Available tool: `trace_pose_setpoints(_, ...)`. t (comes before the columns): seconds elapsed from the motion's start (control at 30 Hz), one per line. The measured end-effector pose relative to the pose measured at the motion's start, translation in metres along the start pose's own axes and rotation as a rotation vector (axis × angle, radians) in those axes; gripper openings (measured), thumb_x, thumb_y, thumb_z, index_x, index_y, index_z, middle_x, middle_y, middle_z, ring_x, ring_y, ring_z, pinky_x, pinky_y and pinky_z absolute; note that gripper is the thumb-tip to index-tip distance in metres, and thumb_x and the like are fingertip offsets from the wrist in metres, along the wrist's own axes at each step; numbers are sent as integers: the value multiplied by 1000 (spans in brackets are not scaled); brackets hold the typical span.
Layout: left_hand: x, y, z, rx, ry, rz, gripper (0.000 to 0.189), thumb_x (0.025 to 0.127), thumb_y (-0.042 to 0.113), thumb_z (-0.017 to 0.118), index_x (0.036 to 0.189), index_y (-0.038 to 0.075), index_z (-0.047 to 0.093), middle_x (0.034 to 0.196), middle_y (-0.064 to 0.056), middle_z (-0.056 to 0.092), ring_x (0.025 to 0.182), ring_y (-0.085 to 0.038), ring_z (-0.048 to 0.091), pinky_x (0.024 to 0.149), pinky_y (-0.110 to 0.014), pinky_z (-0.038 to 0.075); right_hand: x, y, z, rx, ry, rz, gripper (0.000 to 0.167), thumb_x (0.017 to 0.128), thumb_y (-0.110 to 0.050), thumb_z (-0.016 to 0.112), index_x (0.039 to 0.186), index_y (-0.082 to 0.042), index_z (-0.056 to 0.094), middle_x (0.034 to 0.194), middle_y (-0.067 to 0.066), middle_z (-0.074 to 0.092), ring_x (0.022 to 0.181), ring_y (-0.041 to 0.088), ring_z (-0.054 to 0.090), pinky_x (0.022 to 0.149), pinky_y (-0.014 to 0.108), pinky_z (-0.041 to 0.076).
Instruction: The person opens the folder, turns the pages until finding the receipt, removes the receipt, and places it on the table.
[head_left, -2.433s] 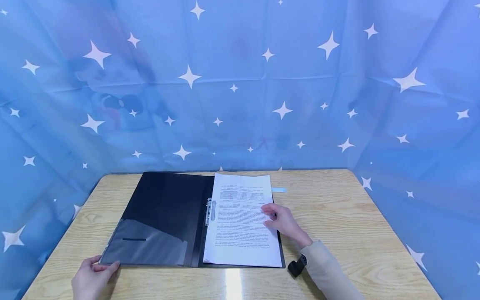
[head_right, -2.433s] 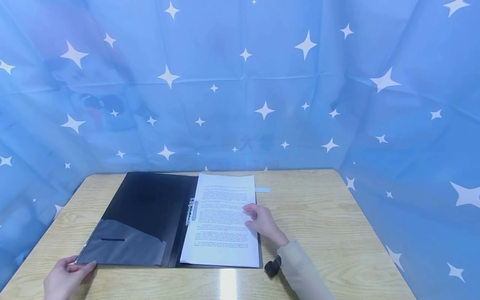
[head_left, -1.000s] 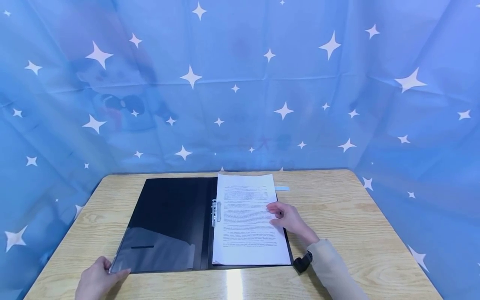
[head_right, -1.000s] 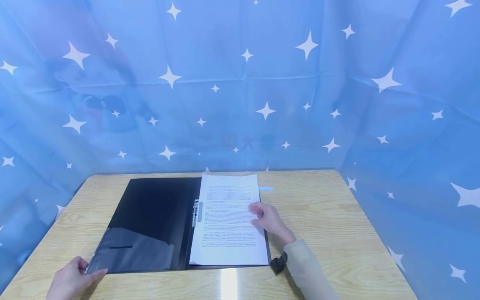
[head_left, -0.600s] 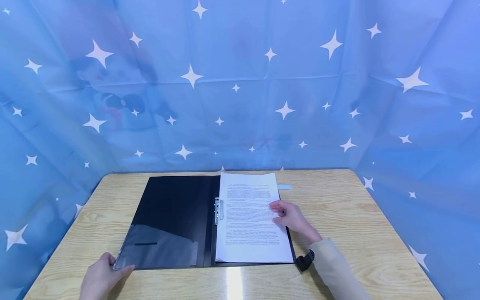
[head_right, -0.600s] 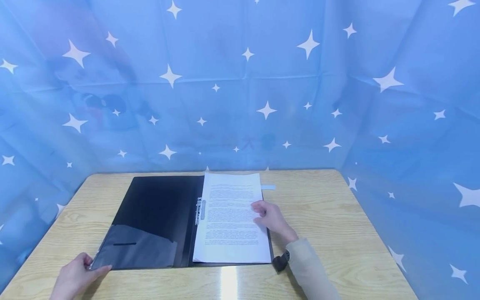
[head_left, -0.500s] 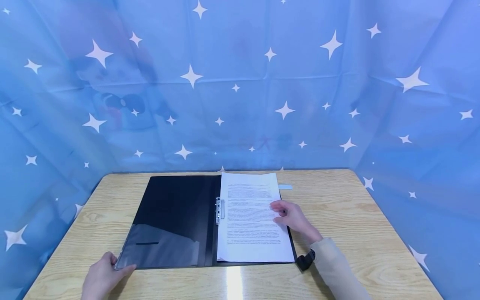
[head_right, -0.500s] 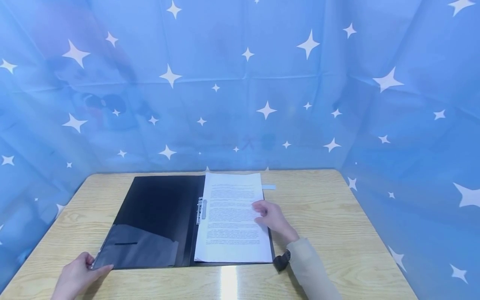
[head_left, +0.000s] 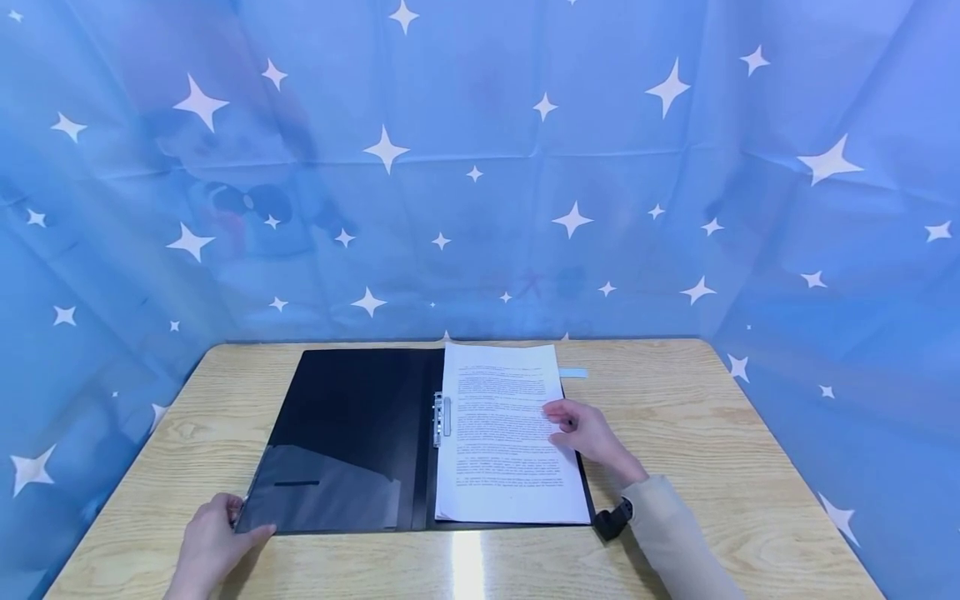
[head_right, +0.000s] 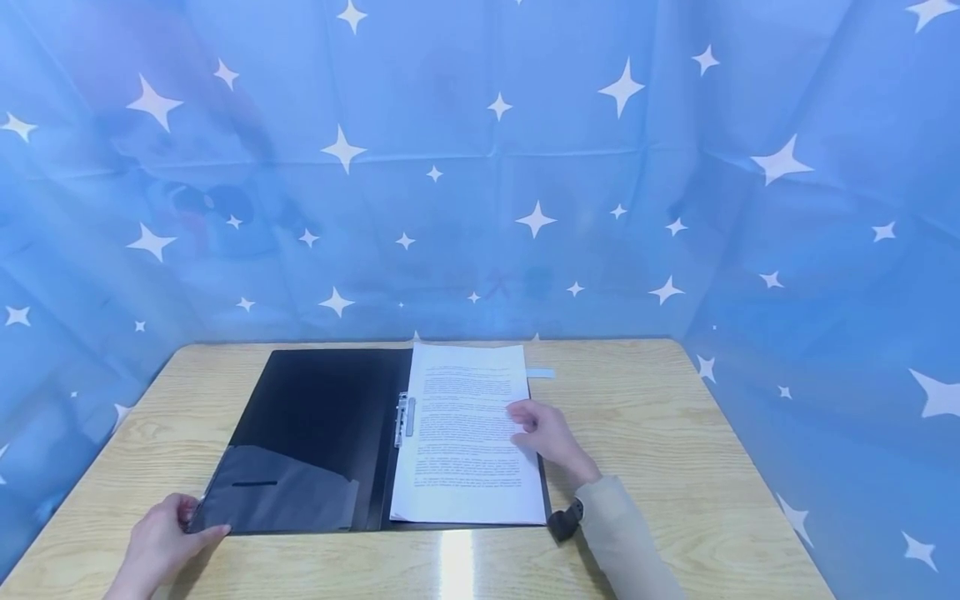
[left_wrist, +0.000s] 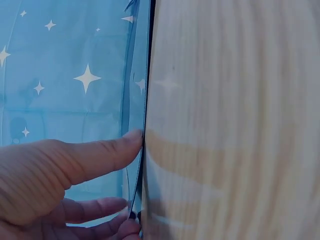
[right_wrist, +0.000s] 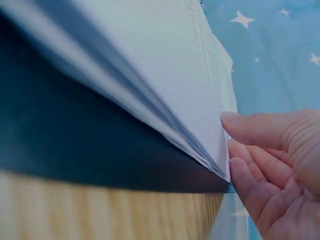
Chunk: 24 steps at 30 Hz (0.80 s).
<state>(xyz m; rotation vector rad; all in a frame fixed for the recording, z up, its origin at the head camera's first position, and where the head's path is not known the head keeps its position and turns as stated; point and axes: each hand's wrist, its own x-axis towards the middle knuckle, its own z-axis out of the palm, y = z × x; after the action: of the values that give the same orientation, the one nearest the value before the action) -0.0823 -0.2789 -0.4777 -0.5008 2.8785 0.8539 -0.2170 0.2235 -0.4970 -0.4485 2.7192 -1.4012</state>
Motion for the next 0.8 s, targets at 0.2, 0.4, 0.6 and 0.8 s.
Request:
trace_pose_setpoints(0.2,-2,0,6,6,85,126,57,67,13,80,106,-19,54,98,-30,53,90,-39,53,81,-51,42,0,0,0,10,-1,0,39,73,10,69,111,2,62,105,13,66,95,25,61,79,30,48)
trace_pose_setpoints(0.4,-1,-3,7,-83,83,124,51,68,9,79,109,-14,59,106,-29,54,90,-35,57,77,-44,48,0,1,-1,21,-3,-6,38,74,10,69,111,3,62,105,14,65,96,27,61,78,28,48)
trace_pose_setpoints(0.6,2,-5,8,-153,81,72,47,69,4,76,110,-13,60,112,-31,53,93,-35,58,67,-23,48,0,3,-1,39,-3,-8,38,75,9,69,111,3,62,105,14,65,96,27,61,81,33,49)
trace_pose_setpoints(0.8,2,-6,9,-152,82,71,47,69,3,77,109,-13,60,111,-30,54,93,-34,58,67,-22,48,1,3,-1,29,-13,23,38,75,7,69,112,0,62,105,10,66,96,24,61,83,35,48)
